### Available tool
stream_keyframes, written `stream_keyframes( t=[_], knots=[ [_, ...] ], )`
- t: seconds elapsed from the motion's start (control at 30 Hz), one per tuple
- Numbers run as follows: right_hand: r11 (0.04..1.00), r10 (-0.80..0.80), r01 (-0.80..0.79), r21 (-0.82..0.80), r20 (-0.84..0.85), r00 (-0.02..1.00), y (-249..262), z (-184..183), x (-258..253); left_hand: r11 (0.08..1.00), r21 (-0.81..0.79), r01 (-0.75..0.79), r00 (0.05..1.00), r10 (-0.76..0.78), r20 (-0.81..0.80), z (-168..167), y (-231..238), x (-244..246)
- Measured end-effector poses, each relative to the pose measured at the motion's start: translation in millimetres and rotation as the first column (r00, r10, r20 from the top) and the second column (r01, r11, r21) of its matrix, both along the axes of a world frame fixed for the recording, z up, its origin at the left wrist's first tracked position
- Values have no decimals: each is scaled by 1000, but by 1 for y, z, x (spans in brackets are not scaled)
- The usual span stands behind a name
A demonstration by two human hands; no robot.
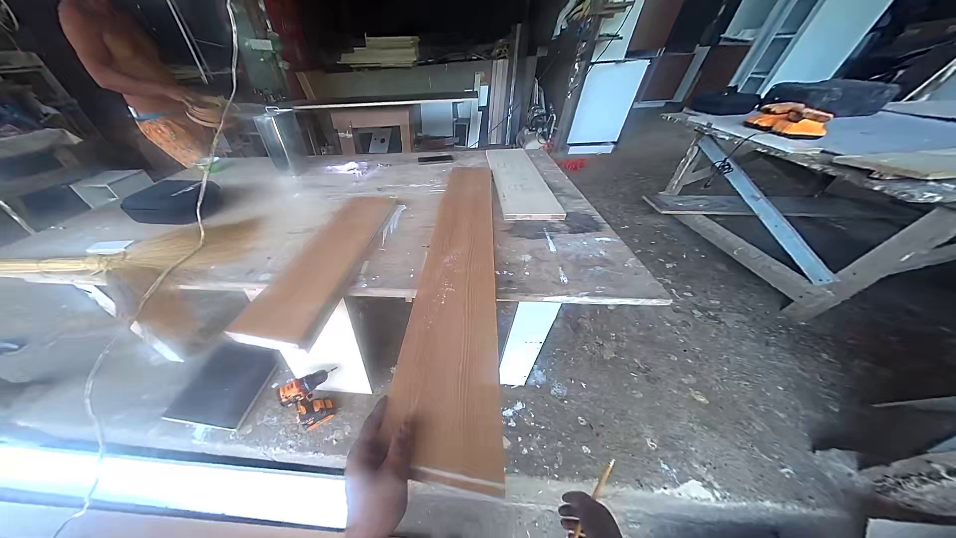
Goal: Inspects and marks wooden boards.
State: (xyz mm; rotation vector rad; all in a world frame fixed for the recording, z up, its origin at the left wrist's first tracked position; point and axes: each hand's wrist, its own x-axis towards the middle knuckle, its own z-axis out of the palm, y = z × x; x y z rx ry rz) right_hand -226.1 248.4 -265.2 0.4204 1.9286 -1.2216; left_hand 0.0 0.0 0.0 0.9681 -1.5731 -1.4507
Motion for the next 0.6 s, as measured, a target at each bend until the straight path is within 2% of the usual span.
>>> stream_keyframes(
  t=[0.1, 0.2, 0.27, 0.33, 0.43, 0.5, 0.6],
  knots=[
    [995, 44, -47, -90, -31, 999, -33, 25, 7, 999, 8, 46, 999, -46, 28, -4, -11, -3],
    [944, -74, 8, -330, -188, 979, -71, 65, 3, 996, 60, 67, 997, -69, 25, -4, -14, 0],
    [871, -153, 36, -489, -200, 968, -99, 106, -4, 996, 79, 36, 999, -38, 22, -7, -12, -1],
    [798, -118, -23, -602, -194, 974, -122, 150, -14, 998, 69, -3, 1000, 4, -20, -11, -11, -4],
    [743, 20, -177, -646, -243, 970, -154, 197, -28, 995, 61, -80, 992, 85, -90, -16, -11, -10],
    [709, 105, -256, -657, -261, 960, -174, 213, -35, 987, 71, -146, 980, 154, -123, -18, -7, -13],
    [635, 129, -240, -734, -205, 970, -200, 227, -43, 969, 124, -213, 951, 235, -202, -21, -7, -20]
  ],
)
